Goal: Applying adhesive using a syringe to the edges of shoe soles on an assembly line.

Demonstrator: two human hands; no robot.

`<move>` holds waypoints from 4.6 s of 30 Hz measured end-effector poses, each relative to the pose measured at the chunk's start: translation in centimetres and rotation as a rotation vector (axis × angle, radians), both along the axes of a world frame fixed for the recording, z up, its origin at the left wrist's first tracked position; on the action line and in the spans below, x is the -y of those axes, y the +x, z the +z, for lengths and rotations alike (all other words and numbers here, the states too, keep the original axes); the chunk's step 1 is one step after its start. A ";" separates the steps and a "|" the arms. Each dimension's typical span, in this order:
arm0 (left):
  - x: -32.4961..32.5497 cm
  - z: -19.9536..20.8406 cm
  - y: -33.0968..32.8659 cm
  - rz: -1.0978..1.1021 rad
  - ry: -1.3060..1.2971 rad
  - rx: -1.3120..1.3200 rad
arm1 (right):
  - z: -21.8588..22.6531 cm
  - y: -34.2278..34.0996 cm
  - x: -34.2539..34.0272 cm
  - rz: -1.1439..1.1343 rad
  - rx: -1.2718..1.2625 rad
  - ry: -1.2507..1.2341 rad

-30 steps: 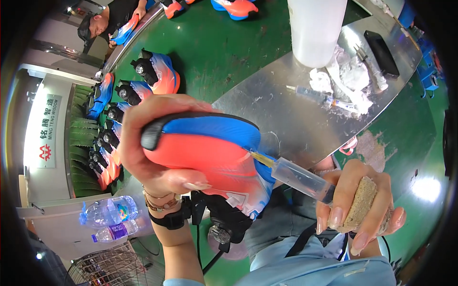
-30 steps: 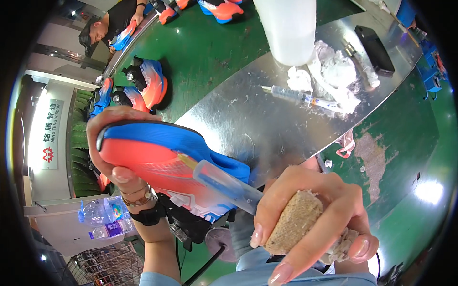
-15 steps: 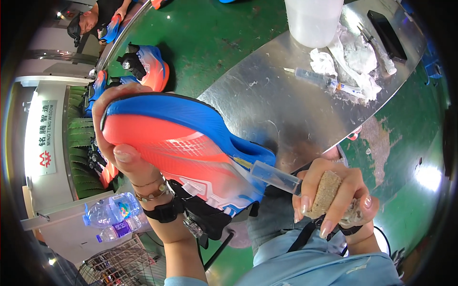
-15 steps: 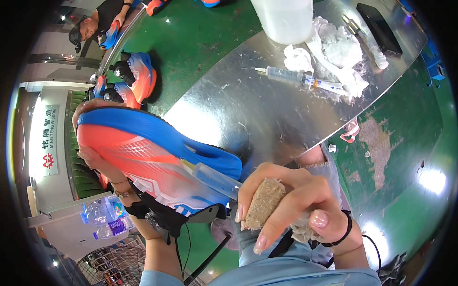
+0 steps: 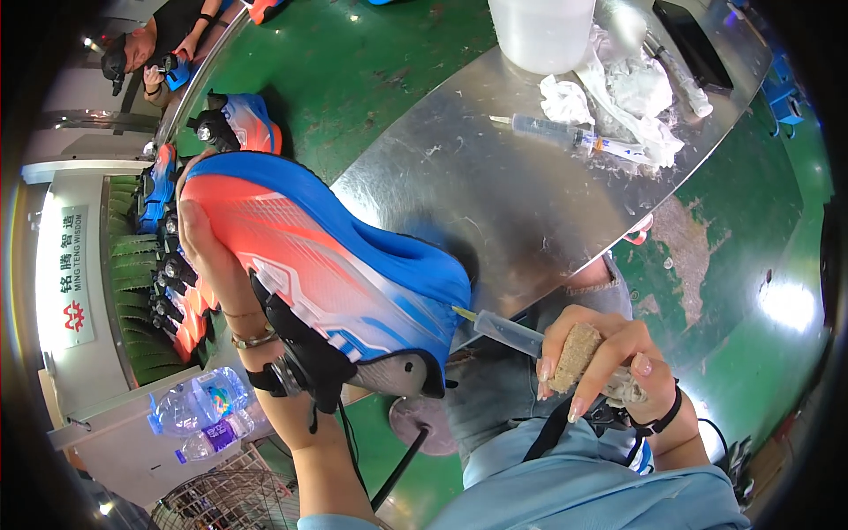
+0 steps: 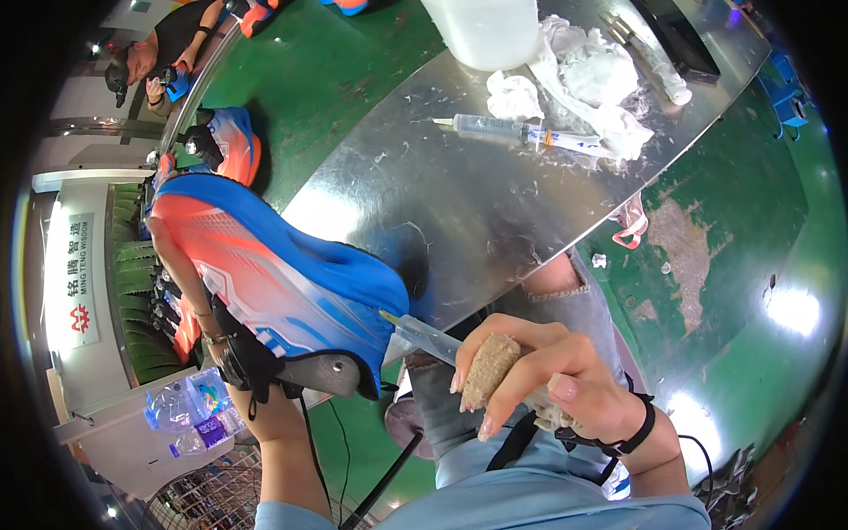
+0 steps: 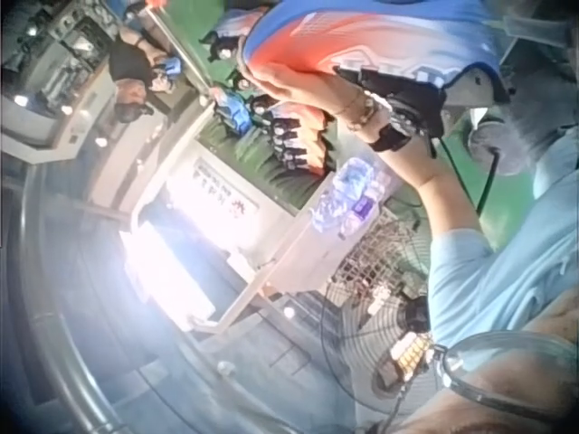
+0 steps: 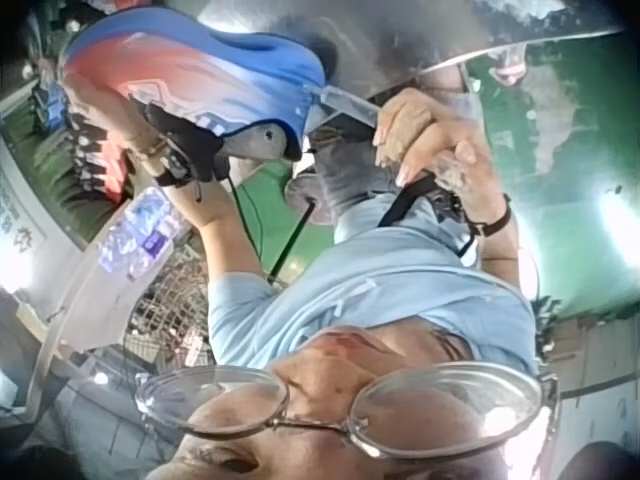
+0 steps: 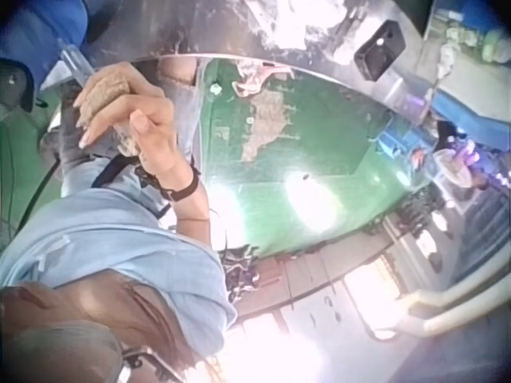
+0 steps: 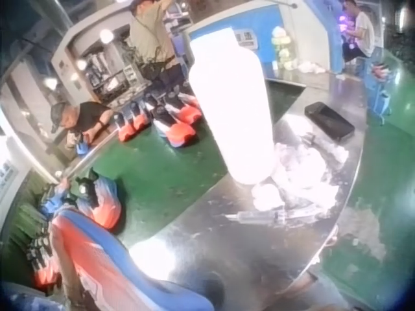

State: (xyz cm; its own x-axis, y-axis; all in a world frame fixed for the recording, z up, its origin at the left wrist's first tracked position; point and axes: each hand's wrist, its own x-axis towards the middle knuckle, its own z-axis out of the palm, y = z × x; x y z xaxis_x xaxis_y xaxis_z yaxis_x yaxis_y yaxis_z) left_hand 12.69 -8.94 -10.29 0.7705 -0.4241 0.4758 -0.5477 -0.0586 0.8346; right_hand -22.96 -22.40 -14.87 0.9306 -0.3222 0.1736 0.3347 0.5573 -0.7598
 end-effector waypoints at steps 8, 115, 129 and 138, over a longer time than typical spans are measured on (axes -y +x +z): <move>-1.4 -3.3 2.3 0.074 0.163 0.089 | -0.1 1.2 -0.1 -0.116 0.022 -0.110; 4.4 -2.5 -14.0 -0.542 -0.274 -1.735 | 4.2 -5.7 -0.9 -0.590 -0.082 -0.776; 11.9 -4.9 -1.0 -0.261 -0.154 -1.295 | 1.9 -2.9 6.5 -0.838 -0.256 -0.709; 28.8 -11.6 10.5 -0.616 -0.187 -1.384 | 1.0 -2.9 11.5 -0.717 -0.330 -0.865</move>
